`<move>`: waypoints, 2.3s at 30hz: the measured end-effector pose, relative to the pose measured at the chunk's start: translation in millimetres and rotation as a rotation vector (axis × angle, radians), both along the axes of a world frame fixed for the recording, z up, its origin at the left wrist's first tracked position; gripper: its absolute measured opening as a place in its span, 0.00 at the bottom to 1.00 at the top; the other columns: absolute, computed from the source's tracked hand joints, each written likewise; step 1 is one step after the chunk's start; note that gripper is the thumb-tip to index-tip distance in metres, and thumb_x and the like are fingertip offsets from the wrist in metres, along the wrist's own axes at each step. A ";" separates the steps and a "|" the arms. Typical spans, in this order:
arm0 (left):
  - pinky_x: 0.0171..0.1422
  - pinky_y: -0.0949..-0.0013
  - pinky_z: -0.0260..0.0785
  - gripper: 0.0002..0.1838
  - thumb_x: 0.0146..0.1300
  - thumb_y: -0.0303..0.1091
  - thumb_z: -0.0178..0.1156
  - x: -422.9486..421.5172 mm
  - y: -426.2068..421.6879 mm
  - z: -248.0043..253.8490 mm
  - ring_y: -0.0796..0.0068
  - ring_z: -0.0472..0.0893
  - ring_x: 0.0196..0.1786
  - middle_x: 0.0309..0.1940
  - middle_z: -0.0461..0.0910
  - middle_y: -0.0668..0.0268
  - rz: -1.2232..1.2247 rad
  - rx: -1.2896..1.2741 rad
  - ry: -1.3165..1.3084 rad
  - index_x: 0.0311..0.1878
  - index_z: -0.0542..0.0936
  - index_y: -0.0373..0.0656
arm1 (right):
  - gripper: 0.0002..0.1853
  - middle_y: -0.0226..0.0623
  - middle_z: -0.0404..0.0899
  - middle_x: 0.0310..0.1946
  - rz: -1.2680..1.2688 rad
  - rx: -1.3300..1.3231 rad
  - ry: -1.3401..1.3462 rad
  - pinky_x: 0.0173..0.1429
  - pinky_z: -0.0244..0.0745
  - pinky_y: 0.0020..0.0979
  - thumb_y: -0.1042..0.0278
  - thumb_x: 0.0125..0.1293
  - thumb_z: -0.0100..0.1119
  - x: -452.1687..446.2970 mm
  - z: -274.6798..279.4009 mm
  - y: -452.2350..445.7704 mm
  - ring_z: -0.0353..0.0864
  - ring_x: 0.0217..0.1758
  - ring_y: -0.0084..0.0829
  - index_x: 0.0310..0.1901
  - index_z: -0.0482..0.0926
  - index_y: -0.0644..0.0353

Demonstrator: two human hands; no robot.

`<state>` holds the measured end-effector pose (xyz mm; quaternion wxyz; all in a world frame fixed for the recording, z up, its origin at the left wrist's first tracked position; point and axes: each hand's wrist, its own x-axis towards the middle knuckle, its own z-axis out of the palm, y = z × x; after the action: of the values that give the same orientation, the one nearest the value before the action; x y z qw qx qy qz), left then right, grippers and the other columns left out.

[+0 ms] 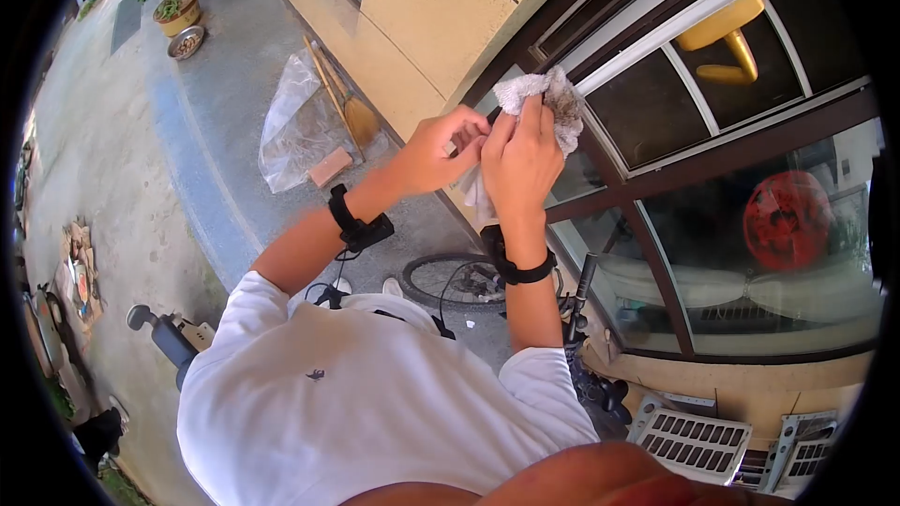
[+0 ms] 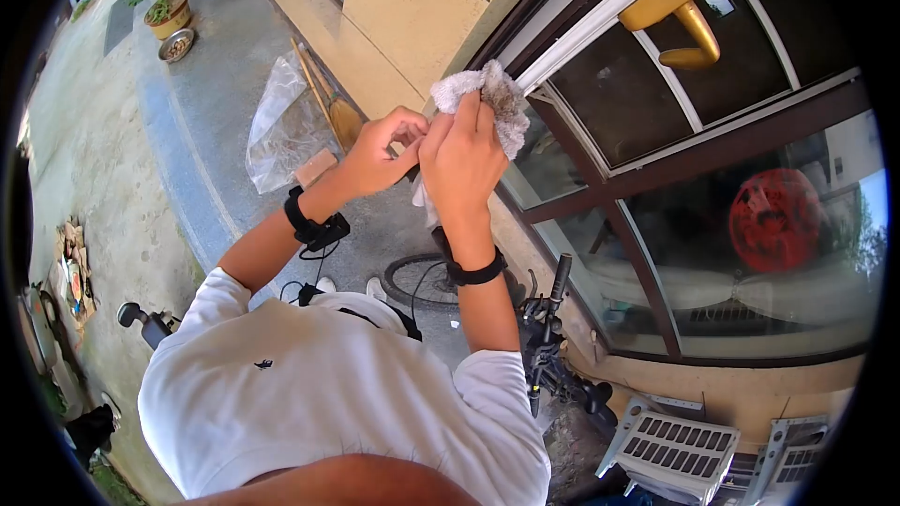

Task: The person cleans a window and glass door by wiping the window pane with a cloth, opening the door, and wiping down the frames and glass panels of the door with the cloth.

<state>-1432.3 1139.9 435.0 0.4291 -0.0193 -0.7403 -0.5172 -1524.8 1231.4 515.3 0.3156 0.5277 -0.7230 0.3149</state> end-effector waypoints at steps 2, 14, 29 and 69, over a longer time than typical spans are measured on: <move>0.41 0.72 0.73 0.18 0.66 0.25 0.60 2.7 12.5 -8.7 0.76 0.80 0.40 0.42 0.79 0.63 -0.023 0.144 -0.028 0.57 0.69 0.39 | 0.20 0.48 0.78 0.36 0.037 -0.007 -0.054 0.34 0.77 0.43 0.70 0.60 0.55 -0.9 2.8 6.4 0.83 0.32 0.47 0.54 0.76 0.66; 0.31 0.75 0.66 0.14 0.53 0.15 0.62 -5.3 -2.9 78.7 0.81 0.70 0.24 0.23 0.69 0.70 0.291 -0.265 0.339 0.43 0.79 0.41 | 0.22 0.49 0.77 0.46 0.175 -0.162 0.077 0.57 0.70 0.44 0.68 0.62 0.56 10.5 130.9 -1.1 0.75 0.51 0.49 0.59 0.76 0.56; 0.49 0.63 0.72 0.28 0.65 0.38 0.63 -11.0 60.7 -88.2 0.60 0.78 0.53 0.48 0.75 0.52 0.188 0.299 -0.193 0.61 0.63 0.36 | 0.17 0.49 0.76 0.42 0.123 0.053 -0.425 0.50 0.75 0.43 0.72 0.58 0.59 14.2 -39.2 7.7 0.80 0.45 0.51 0.51 0.81 0.60; 0.34 0.62 0.74 0.08 0.50 0.25 0.60 -8.5 7.6 -106.7 0.58 0.84 0.30 0.25 0.82 0.57 0.442 0.030 -0.386 0.36 0.82 0.39 | 0.18 0.43 0.69 0.36 0.116 0.003 -0.715 0.39 0.75 0.36 0.69 0.55 0.60 -11.4 -139.3 30.4 0.77 0.31 0.42 0.49 0.87 0.45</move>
<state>-1440.7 1147.5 328.3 0.3828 0.2473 -0.7868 -0.4163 -1536.2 1261.8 376.0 0.0238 0.4250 -0.7568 0.4960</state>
